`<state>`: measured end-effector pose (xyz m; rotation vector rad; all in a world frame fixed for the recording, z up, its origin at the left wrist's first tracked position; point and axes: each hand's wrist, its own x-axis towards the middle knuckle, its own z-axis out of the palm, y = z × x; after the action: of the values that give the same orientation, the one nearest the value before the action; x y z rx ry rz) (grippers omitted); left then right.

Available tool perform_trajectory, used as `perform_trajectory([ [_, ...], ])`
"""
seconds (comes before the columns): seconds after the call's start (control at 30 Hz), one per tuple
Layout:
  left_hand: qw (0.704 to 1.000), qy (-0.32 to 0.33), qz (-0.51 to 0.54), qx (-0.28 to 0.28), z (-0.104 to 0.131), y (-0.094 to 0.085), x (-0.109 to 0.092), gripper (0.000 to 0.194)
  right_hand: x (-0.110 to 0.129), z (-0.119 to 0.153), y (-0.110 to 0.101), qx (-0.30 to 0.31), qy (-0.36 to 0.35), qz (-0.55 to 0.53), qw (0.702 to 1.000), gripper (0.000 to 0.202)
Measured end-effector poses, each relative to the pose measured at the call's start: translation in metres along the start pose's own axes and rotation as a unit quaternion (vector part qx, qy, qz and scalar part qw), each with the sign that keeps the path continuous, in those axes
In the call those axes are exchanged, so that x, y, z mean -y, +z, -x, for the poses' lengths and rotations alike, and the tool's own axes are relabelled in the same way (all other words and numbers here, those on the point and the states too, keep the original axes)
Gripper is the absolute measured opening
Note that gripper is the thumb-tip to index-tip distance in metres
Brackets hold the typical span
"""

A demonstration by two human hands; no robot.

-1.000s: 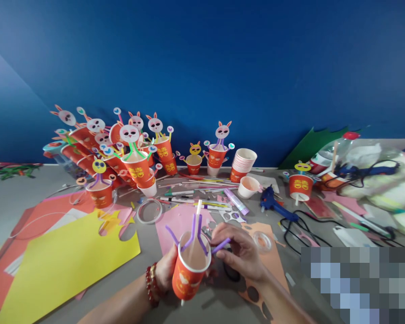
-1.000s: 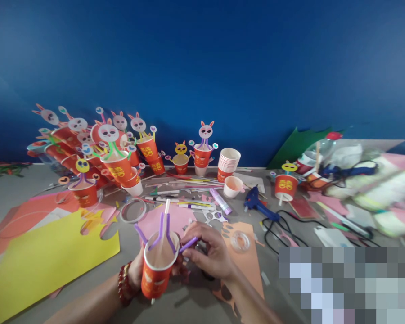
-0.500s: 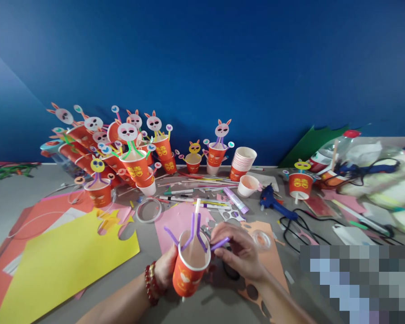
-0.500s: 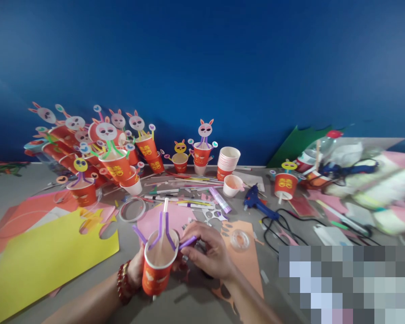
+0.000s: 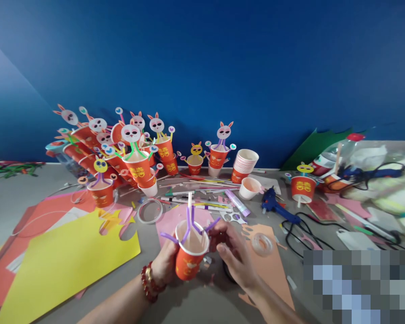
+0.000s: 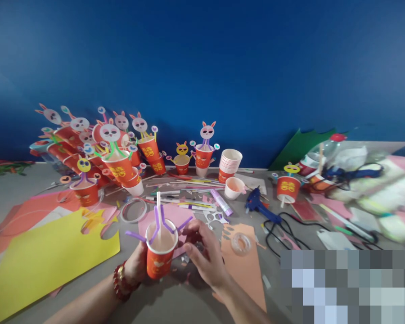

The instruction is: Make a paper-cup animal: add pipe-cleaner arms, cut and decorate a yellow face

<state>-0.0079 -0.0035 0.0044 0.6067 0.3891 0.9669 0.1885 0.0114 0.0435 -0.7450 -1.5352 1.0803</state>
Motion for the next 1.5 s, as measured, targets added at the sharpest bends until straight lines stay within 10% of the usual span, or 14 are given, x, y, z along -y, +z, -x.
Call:
perform_trajectory([
  [0.2, 0.993, 0.073, -0.066, -0.072, -0.004, 0.017, -0.004, 0.051, 0.018, 0.0, 0.0, -0.048, -0.149, 0.13, 0.979, 0.01],
  [0.4, 0.996, 0.068, -0.06, -0.01, -0.005, 0.021, -0.004, 0.057, 0.042, -0.01, -0.018, -0.042, -0.232, 0.268, 0.934, 0.026],
  [0.57, 0.998, 0.007, -0.055, 0.013, -0.003, 0.018, 0.0, 0.063, 0.062, -0.023, -0.051, -0.007, -0.068, 0.242, 0.968, 0.018],
  [0.77, 0.993, -0.08, -0.008, 0.084, -0.003, -0.002, 0.013, 0.067, 0.082, -0.039, -0.051, 0.177, 0.098, 0.105, 0.974, 0.037],
  [1.07, 0.991, -0.067, -0.011, 0.114, -0.005, -0.021, 0.024, 0.063, 0.067, -0.075, -0.031, 0.347, 0.118, 0.149, 0.918, 0.024],
  [1.5, 0.99, -0.072, -0.008, 0.118, -0.003, -0.02, 0.022, 0.065, 0.062, -0.073, -0.024, 0.328, 0.075, 0.17, 0.926, 0.012],
])
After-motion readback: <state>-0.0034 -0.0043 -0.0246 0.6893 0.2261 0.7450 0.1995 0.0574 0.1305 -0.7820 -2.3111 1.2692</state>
